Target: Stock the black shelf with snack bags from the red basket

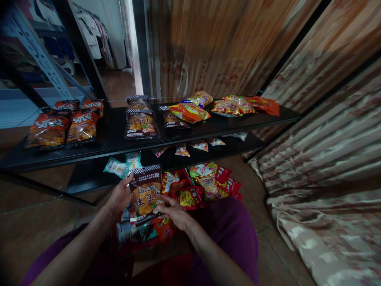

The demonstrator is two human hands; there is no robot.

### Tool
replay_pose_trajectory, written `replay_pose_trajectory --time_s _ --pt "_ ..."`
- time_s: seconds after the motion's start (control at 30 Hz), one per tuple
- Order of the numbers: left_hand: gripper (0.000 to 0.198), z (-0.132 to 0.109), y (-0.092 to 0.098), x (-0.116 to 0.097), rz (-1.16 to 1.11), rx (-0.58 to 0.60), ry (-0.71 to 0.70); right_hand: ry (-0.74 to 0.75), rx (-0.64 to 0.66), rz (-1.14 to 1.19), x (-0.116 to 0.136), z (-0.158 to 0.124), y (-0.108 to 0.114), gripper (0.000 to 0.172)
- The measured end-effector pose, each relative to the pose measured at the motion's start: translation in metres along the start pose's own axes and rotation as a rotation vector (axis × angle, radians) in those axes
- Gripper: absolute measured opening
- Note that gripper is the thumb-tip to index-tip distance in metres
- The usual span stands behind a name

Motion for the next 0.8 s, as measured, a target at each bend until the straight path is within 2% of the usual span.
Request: replay_pose_trajectory --time_s 0.17,0.33,0.53,0.8 --pt "0.036 -0.001 -0.001 0.0 0.004 0.034 -0.017 0.014 -0.004 -0.007 0.001 -0.001 0.0 0.068" --pt "0.037 -0.002 0.002 0.002 0.019 -0.018 0.024 0.008 -0.035 -0.024 -0.002 -0.003 0.003 0.069" --pt "0.041 -0.01 -0.013 0.008 -0.025 0.121 0.129 0.03 -0.084 -0.007 -0.003 -0.004 0.008 0.072" --pt "0.034 -0.008 -0.009 0.009 -0.027 0.187 0.061 0.067 -0.087 -0.002 0.009 -0.001 0.009 0.066"
Point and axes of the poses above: each hand's wrist, its own z-axis towards the middle knuckle, its own y-axis out of the back of the hand, x = y × z, the point moved 9 cm from there along z, towards the middle knuckle, and after that the axes turned 12 degrees about z, right-handed, at the moved point
